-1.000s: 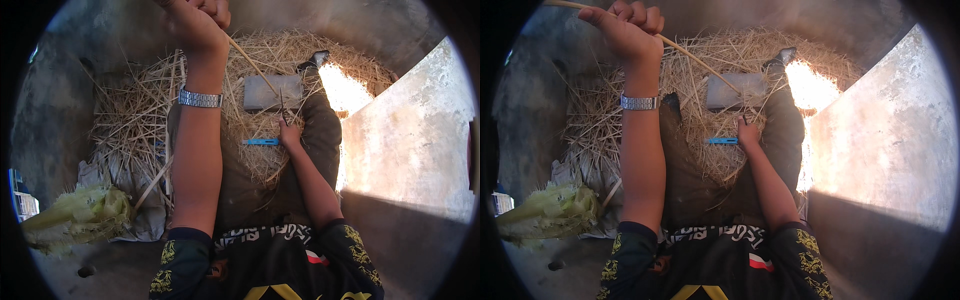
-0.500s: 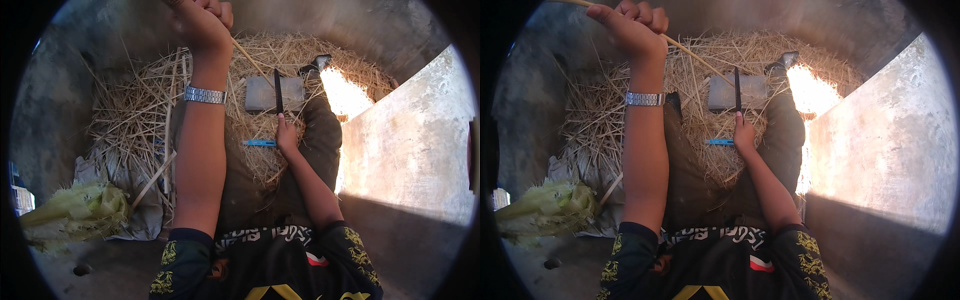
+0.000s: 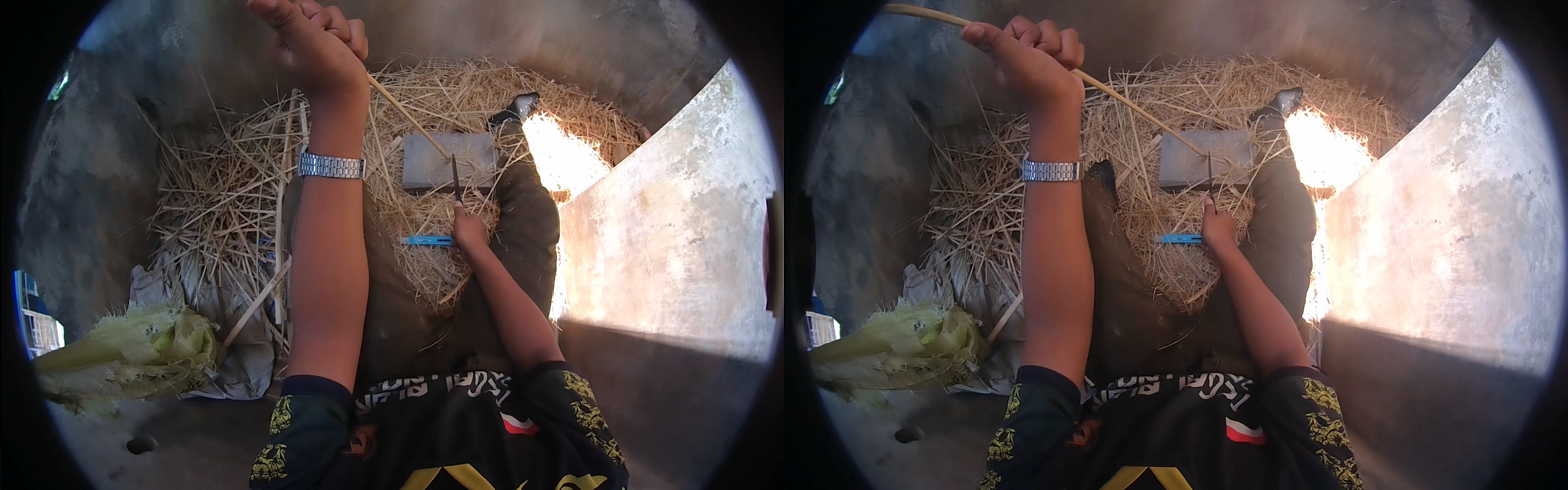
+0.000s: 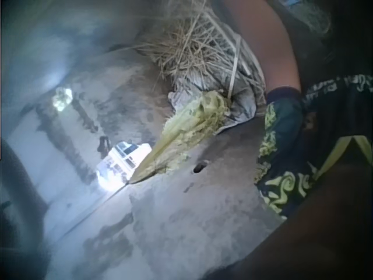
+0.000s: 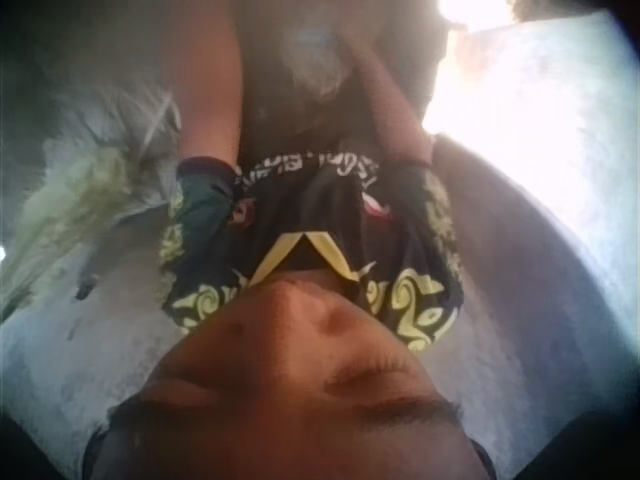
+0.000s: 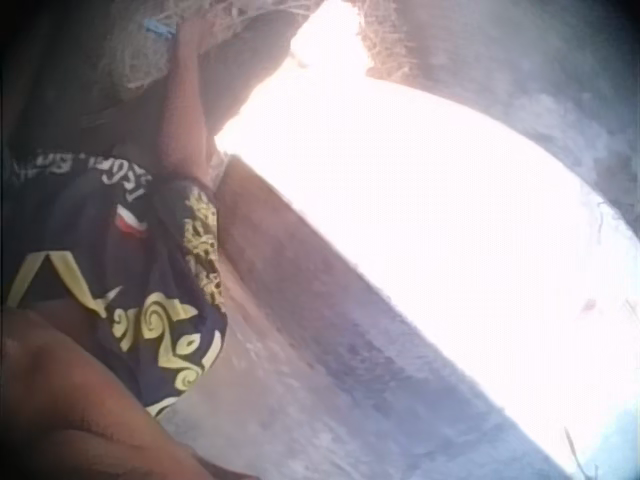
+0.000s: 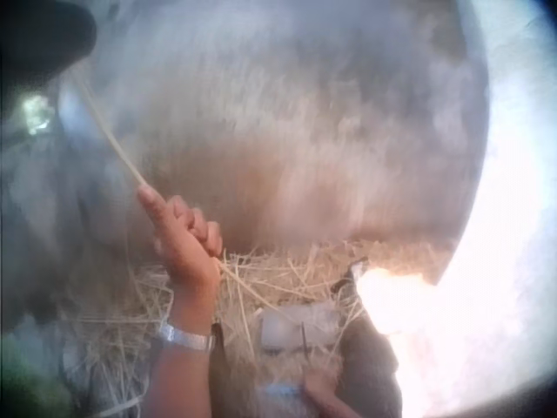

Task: The person sits on a straw-covered floor and uses a utility knife to shave and smooth a long, thin bamboo stick. They hold the stick with one hand and scrape along its length with the knife in the other, occasionally switching to a larger knife to continue the process.

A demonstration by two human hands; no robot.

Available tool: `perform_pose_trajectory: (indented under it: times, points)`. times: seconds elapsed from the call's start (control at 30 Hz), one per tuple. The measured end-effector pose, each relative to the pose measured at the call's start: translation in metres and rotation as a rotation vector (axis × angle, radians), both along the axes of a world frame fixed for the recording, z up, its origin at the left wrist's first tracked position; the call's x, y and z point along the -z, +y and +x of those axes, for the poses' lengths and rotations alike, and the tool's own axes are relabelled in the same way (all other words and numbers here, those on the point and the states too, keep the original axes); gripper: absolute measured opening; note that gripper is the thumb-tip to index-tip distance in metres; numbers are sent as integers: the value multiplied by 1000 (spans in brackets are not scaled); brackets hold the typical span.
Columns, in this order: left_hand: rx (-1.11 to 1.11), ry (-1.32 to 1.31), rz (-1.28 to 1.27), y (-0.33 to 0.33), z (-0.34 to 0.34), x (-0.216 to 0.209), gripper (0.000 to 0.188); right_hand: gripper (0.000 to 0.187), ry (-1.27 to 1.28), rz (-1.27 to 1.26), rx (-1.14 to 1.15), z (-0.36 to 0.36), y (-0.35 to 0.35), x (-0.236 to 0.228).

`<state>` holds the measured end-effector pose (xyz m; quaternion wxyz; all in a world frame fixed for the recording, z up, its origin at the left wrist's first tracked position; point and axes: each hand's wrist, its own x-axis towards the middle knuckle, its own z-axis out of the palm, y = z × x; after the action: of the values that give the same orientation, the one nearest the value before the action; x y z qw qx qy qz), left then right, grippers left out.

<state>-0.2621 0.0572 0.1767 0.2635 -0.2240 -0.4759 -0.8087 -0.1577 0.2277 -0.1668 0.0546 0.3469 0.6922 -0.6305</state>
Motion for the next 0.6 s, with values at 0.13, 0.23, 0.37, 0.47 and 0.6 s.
perform_pose_trajectory:
  times: [0.13,0.23,0.37,0.47,0.6]
  points:
    - [-42,17,-23,-4,3,2,75,55,332,56,42,-8,2,-41]
    - [-163,-18,31,-11,1,3,75,53,689,-193,165,6,-10,-110]
    - [-233,-36,35,-17,-4,6,73,55,677,-233,171,-3,-22,-55]
    - [-308,2,4,-8,-5,-2,71,64,230,307,-62,-30,-2,5]
    - [-273,-79,52,-30,2,11,71,70,332,269,-39,-20,-2,-53]
